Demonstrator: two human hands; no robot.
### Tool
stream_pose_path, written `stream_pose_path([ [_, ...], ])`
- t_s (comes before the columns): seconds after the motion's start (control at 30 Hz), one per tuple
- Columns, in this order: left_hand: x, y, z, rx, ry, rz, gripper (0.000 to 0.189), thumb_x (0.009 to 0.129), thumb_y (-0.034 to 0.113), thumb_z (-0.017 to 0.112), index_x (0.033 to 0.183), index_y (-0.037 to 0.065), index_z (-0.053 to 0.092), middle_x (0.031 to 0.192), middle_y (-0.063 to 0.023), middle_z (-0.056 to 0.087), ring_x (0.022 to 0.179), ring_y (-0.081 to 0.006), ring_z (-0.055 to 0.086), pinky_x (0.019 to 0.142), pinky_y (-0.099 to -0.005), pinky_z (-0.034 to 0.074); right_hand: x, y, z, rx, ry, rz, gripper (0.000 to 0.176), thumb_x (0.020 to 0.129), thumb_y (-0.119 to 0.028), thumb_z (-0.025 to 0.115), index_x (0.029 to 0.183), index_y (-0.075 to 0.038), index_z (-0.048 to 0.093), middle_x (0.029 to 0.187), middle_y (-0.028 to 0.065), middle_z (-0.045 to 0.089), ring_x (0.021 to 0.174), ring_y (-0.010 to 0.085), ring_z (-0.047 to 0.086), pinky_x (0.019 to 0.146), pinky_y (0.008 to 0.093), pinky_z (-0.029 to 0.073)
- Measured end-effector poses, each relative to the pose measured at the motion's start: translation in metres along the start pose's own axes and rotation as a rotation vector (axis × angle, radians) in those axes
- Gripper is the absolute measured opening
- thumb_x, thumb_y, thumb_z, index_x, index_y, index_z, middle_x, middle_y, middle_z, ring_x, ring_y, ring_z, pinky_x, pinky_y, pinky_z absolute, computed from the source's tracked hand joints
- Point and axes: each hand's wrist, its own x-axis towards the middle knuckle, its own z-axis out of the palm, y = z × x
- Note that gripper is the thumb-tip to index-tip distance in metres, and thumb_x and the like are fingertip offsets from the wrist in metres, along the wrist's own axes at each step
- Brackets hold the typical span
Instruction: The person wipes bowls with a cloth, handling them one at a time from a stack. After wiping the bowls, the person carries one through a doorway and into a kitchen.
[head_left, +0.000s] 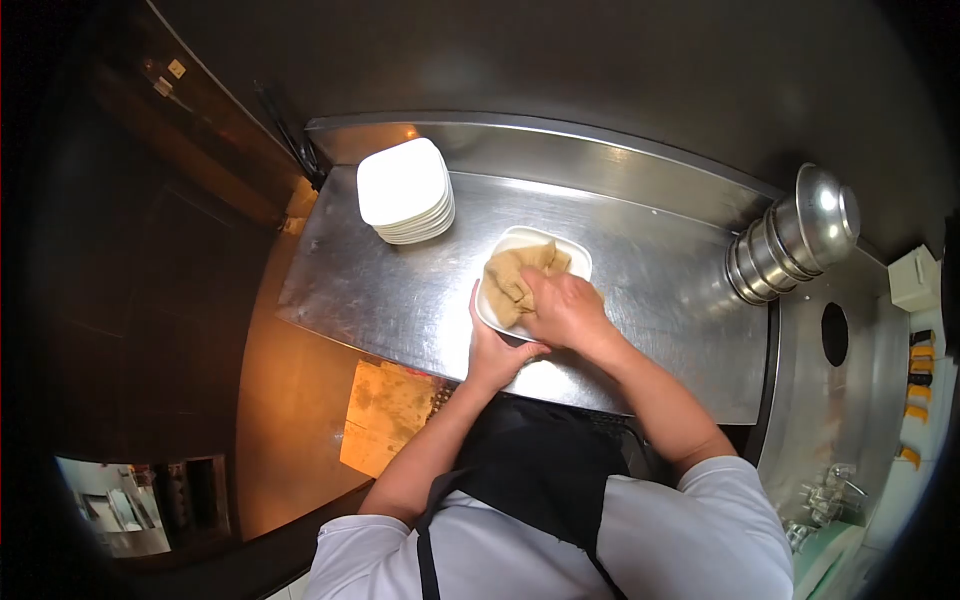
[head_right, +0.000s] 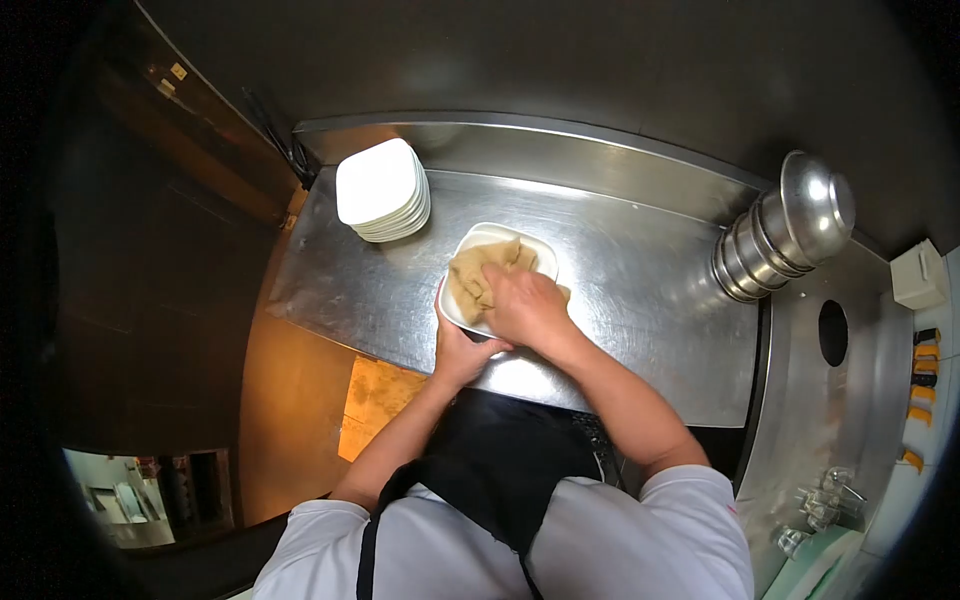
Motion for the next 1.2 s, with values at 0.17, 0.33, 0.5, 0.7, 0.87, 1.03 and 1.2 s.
stream_pose_path([
  [0.17,0.003,-0.009,-0.010,0.126,-0.051,-0.017,0.137,0.057,0.035,0.099,0.152,-0.002,0.007,0.147,-0.0208,0.038,0.136,-0.0304,0.043,0.112,-0.0398,0.039,0.003,0.008,-0.013,0.640,-0.218,-0.096,0.044,0.077,-0.013,0.067,0.119,-0.002,0.062,0.109,0.0251,0.068,0.101,0.0422,0.066,0.088,0.0461,0.054],
  [0.33,0.001,-0.009,-0.008,-0.017,-0.021,0.048,0.136,0.059,0.034,0.098,0.152,-0.002,0.006,0.146,-0.0213,0.039,0.135,-0.0308,0.044,0.112,-0.0415,0.038,0.008,0.003,-0.038,0.188,0.358,-0.091,0.062,0.072,-0.008,0.072,0.132,-0.003,0.059,0.115,0.0207,0.067,0.106,0.0392,0.064,0.093,0.0425,0.052],
  [0.5,0.001,0.001,-0.007,-0.050,-0.025,0.000,0.126,0.062,0.032,0.097,0.150,-0.001,0.013,0.143,-0.0205,0.043,0.133,-0.0293,0.047,0.109,-0.0404,0.042,0.016,0.013,0.018,-0.047,0.334,-0.142,0.067,0.072,-0.013,0.074,0.137,-0.007,0.056,0.118,0.0273,0.063,0.107,0.0431,0.063,0.093,0.0446,0.053],
  [0.7,0.001,-0.008,-0.008,0.118,-0.062,0.013,0.099,0.062,0.022,0.095,0.140,-0.001,0.039,0.132,-0.0154,0.056,0.120,-0.0260,0.057,0.101,-0.0361,0.047,0.011,0.008,-0.020,0.576,-0.386,-0.131,0.061,0.075,-0.025,0.074,0.133,-0.007,0.059,0.114,0.0255,0.068,0.109,0.0376,0.066,0.094,0.0375,0.052],
  [0.87,0.002,-0.004,-0.002,0.130,0.120,0.172,0.120,0.057,0.030,0.098,0.147,-0.003,0.026,0.138,-0.0185,0.050,0.125,-0.0288,0.053,0.106,-0.0393,0.044,0.015,0.014,-0.049,0.064,-0.022,-0.319,0.055,0.072,-0.022,0.073,0.125,-0.013,0.064,0.110,0.0228,0.070,0.103,0.0381,0.067,0.089,0.0434,0.054],
  [1.03,0.003,-0.013,-0.003,0.139,0.086,0.163,0.121,0.060,0.027,0.098,0.148,-0.003,0.021,0.138,-0.0186,0.048,0.128,-0.0291,0.050,0.109,-0.0398,0.041,0.002,-0.009,-0.023,-0.115,-0.088,0.152,0.049,0.075,-0.019,0.069,0.123,-0.008,0.063,0.106,0.0255,0.069,0.099,0.0429,0.067,0.090,0.0450,0.054],
  [1.2,0.008,-0.016,-0.004,0.266,0.028,0.173,0.110,0.068,0.025,0.090,0.148,-0.005,0.021,0.139,-0.0251,0.042,0.126,-0.0374,0.048,0.108,-0.0466,0.038,0.007,0.000,-0.011,0.499,-0.272,0.081,0.055,0.076,-0.012,0.067,0.128,0.002,0.056,0.100,0.0214,0.072,0.097,0.0289,0.070,0.089,0.0362,0.055],
])
